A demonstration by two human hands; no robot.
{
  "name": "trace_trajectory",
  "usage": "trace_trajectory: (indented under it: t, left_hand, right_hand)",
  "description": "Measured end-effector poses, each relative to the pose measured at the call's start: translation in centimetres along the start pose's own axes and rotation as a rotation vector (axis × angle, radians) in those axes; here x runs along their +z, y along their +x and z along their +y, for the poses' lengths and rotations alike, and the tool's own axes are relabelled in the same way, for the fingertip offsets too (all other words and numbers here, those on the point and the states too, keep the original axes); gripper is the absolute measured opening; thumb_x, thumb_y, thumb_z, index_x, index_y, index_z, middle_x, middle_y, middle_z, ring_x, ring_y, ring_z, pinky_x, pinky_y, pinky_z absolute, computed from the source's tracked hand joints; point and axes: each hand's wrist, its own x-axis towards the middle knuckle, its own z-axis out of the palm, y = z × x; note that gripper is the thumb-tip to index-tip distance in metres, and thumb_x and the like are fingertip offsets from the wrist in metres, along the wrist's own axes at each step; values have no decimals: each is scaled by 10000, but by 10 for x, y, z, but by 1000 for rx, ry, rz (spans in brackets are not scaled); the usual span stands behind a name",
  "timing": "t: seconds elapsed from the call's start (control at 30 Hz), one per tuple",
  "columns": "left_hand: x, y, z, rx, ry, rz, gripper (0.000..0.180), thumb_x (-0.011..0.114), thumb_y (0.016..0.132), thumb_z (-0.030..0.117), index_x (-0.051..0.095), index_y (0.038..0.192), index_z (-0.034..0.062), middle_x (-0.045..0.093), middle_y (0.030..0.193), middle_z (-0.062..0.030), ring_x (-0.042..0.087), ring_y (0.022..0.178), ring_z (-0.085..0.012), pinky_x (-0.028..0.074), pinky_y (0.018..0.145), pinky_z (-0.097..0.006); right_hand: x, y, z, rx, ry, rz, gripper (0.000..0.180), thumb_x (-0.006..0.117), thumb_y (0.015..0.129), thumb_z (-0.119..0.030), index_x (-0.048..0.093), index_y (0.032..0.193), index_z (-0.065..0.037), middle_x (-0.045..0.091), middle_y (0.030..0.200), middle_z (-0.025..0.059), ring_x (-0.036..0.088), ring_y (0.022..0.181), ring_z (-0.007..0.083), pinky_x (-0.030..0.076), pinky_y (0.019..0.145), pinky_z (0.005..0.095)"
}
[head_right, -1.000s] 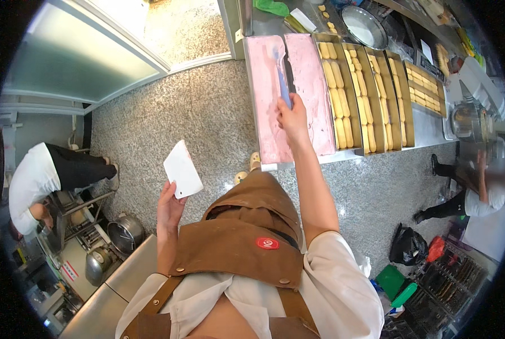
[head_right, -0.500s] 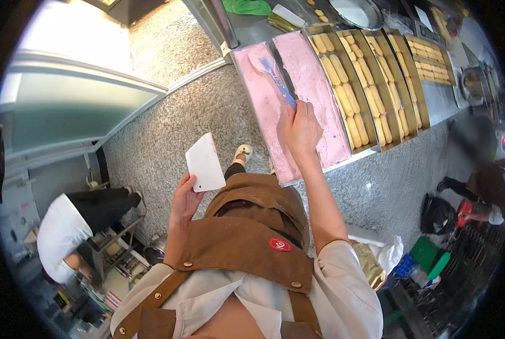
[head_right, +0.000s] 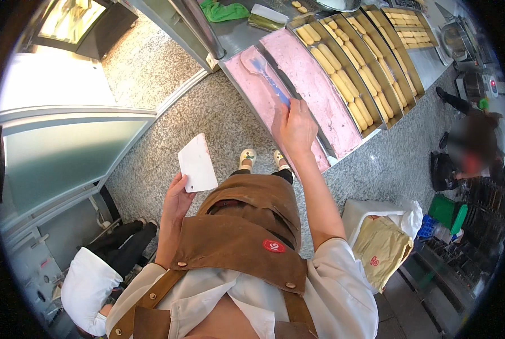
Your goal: The person uses a blue spatula to spread pink frosting evenly across two rectangular metal trays. The person holds a white paper in their left hand while smoothing the frosting surface with their right hand. The trays are positioned on a stainless steel counter next to trays of yellow baked goods.
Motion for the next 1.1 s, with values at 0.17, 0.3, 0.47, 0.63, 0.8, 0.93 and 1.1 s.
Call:
trace_trajectory:
  t: [0.17,0.3,0.47,0.63,0.8,0.93,1.1]
  left_hand:
    - [-4,7,11,-15,2,-60,328,531,943,152,523,1244,24,630,1106,-54,600,975,-125,475,799,-272]
    - [-7,14,17,-29,-10,-93,323,529,945,153,524,1241,24,635,1094,-50,600,969,-121,474,792,-268]
    - [-8,22,23,-50,3,-118,312,530,946,157,528,1228,23,637,1092,-41,600,959,-118,467,792,-271]
    - [-7,30,30,-72,47,-139,309,530,948,162,525,1225,27,634,1102,-42,600,966,-123,464,833,-281]
    - [0,35,35,-111,105,-80,319,538,944,169,524,1235,38,627,1121,-43,596,978,-124,465,846,-287]
    - [5,38,40,-122,159,-85,334,549,938,173,526,1242,37,625,1126,-38,591,989,-127,461,854,-295]
    - [5,47,42,-154,239,-105,344,554,934,175,525,1247,34,624,1126,-42,581,1016,-137,448,881,-309]
  right_hand:
    - [5,-2,-9,18,11,46,185,567,902,-187,584,1001,-32,604,920,142,623,755,355,496,629,438]
    - [7,-5,-11,57,-1,31,182,564,902,-190,579,992,-33,602,923,140,620,758,360,493,641,446]
    - [3,-16,-8,94,-25,13,194,556,903,-210,573,978,-32,590,918,141,612,758,362,485,639,451]
    - [-15,-35,1,128,-16,-2,213,558,895,-227,565,958,-23,572,898,148,603,753,367,473,619,459]
    - [-31,-67,25,229,-44,-61,215,555,913,-223,576,1026,-41,602,963,142,610,797,373,483,665,439]
    - [-46,-96,45,198,-8,-16,217,574,893,-232,579,1016,-52,584,928,134,608,745,369,479,621,442]
    - [-69,-134,67,224,49,-22,181,581,899,-193,578,998,-41,589,907,135,600,751,360,466,611,423]
